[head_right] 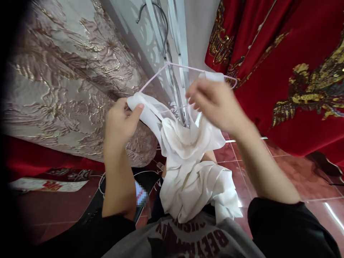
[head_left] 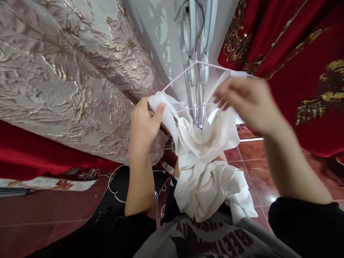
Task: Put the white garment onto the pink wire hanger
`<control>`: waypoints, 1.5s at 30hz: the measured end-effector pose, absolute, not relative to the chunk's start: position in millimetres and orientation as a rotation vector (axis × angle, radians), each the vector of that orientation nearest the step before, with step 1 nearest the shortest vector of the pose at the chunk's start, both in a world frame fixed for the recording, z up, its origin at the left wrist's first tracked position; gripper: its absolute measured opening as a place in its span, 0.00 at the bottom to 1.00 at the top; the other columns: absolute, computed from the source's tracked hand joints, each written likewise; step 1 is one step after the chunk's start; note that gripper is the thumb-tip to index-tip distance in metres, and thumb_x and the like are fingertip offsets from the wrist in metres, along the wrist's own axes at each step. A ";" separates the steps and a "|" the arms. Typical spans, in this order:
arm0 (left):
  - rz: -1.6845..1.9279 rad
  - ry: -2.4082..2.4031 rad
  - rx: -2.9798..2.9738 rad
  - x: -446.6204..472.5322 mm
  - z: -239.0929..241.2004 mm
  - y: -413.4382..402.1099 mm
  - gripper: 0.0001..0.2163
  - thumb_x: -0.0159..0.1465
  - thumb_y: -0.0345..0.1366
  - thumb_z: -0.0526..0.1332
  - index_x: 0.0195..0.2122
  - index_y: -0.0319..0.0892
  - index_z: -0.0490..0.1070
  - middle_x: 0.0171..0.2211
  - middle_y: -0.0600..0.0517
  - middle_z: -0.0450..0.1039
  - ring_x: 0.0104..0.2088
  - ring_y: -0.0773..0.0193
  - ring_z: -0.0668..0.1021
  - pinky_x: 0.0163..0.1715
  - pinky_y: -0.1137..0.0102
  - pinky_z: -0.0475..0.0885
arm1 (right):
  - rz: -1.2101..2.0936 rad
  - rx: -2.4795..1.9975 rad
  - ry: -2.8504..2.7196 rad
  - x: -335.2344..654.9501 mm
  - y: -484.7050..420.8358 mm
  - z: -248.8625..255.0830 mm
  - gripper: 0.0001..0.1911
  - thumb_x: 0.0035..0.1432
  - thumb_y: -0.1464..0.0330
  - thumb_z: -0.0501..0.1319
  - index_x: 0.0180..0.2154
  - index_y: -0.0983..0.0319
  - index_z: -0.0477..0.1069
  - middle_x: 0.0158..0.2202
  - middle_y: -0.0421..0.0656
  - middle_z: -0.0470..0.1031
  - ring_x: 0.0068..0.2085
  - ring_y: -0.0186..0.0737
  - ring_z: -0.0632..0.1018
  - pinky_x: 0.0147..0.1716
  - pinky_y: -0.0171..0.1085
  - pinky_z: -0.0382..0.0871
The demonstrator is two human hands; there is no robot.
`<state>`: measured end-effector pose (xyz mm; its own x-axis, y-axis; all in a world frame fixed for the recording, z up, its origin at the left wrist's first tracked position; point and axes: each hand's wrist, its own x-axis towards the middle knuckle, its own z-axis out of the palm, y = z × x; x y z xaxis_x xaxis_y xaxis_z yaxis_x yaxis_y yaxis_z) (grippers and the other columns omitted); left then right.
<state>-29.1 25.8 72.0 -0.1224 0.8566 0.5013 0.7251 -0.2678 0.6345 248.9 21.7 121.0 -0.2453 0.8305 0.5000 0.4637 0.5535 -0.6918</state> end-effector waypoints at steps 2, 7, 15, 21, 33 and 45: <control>1.634 1.653 1.842 -22.2 49.3 24.0 0.22 0.62 0.42 0.67 0.56 0.45 0.68 0.58 0.41 0.69 0.46 0.55 0.80 0.48 0.61 0.77 | 0.398 -0.946 -2.049 232.5 36.5 81.9 0.10 0.64 0.69 0.58 0.45 0.61 0.76 0.47 0.48 0.80 0.48 0.45 0.80 0.47 0.45 0.74; 1.949 1.256 1.581 9.1 8.9 21.4 0.27 0.64 0.38 0.67 0.62 0.46 0.60 0.60 0.40 0.69 0.56 0.53 0.78 0.57 0.59 0.73 | 0.210 -1.064 -2.034 206.7 65.0 7.0 0.12 0.68 0.66 0.55 0.45 0.59 0.76 0.42 0.46 0.81 0.45 0.45 0.79 0.52 0.48 0.67; 2.042 1.139 1.380 34.1 44.6 17.8 0.19 0.65 0.38 0.67 0.55 0.47 0.66 0.51 0.47 0.74 0.52 0.54 0.80 0.54 0.60 0.75 | 0.062 -1.086 -1.845 194.6 33.2 -18.5 0.11 0.69 0.65 0.55 0.40 0.57 0.76 0.36 0.42 0.81 0.39 0.42 0.77 0.51 0.47 0.64; 1.996 0.730 0.856 -34.9 51.7 22.0 0.14 0.59 0.26 0.65 0.45 0.46 0.70 0.41 0.52 0.78 0.45 0.66 0.80 0.54 0.69 0.74 | 0.122 -1.029 -1.822 194.8 24.7 -13.8 0.11 0.69 0.64 0.56 0.40 0.58 0.77 0.35 0.41 0.80 0.38 0.41 0.76 0.49 0.45 0.63; 1.933 0.803 0.757 -3.6 3.8 10.3 0.28 0.65 0.66 0.52 0.27 0.45 0.67 0.25 0.52 0.66 0.32 0.60 0.77 0.49 0.59 0.75 | 0.229 -0.991 -1.822 190.9 5.5 3.8 0.10 0.69 0.66 0.57 0.42 0.57 0.77 0.39 0.42 0.82 0.42 0.42 0.79 0.48 0.46 0.68; 1.990 0.782 0.833 1.0 10.4 3.7 0.34 0.65 0.70 0.45 0.19 0.43 0.50 0.20 0.55 0.53 0.26 0.63 0.71 0.39 0.65 0.74 | 0.342 -1.348 -1.288 264.3 16.7 45.3 0.22 0.64 0.52 0.61 0.26 0.61 0.67 0.24 0.39 0.63 0.29 0.34 0.68 0.32 0.38 0.66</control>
<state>1.0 3.7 10.4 -0.4430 0.8554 0.2683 -0.4441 -0.4693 0.7632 264.3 16.7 45.3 0.3482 0.8084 0.4747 0.4660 0.2901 -0.8359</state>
